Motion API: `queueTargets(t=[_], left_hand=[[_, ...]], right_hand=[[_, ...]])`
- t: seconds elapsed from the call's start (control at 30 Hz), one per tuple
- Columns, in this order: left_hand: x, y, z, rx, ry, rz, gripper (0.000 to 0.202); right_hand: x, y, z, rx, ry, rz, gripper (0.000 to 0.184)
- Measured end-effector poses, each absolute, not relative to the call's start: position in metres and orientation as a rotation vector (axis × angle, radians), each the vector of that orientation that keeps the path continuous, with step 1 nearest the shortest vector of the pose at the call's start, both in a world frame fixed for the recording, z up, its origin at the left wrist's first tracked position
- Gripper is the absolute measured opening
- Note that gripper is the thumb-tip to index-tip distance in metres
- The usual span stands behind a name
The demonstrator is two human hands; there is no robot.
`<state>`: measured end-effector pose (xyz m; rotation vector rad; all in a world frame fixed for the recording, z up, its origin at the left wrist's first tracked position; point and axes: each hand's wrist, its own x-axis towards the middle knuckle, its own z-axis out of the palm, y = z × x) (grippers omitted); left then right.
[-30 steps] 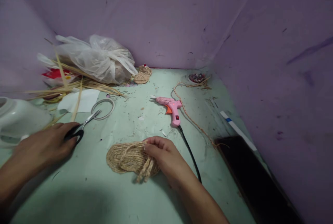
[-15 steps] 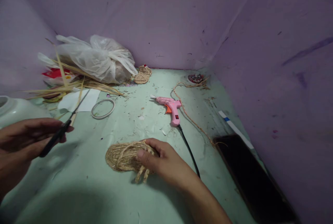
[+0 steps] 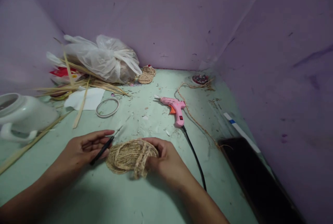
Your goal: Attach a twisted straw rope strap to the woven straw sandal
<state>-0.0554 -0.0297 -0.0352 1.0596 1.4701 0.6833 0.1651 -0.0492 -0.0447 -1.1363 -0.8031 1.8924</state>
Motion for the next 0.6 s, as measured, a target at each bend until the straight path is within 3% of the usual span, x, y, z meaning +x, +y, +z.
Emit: queueTargets(t=[0.13,0.4,0.5,0.6], left_hand=[[-0.05,-0.033,-0.027,1.023,1.503,0.737,0.061],[-0.062,-0.052,-0.016,1.04,1.3,0.97,0.047],[-0.069,-0.062,-0.012,1.18,1.15,0.75,0.046],[-0.061,-0.075,-0.014,1.338,1.371,0.525,0.026]], right_hand=[[0.161,-0.048,-0.052,-1.195,-0.826,1.794,0.032],[0.158,-0.047,-0.062,-1.197,-0.617,1.654,0.031],[0.16,-0.046,-0.064,-1.181,-0.594,1.61,0.033],[0.16,-0.047,-0.069,-1.204,-0.61,1.539,0.03]])
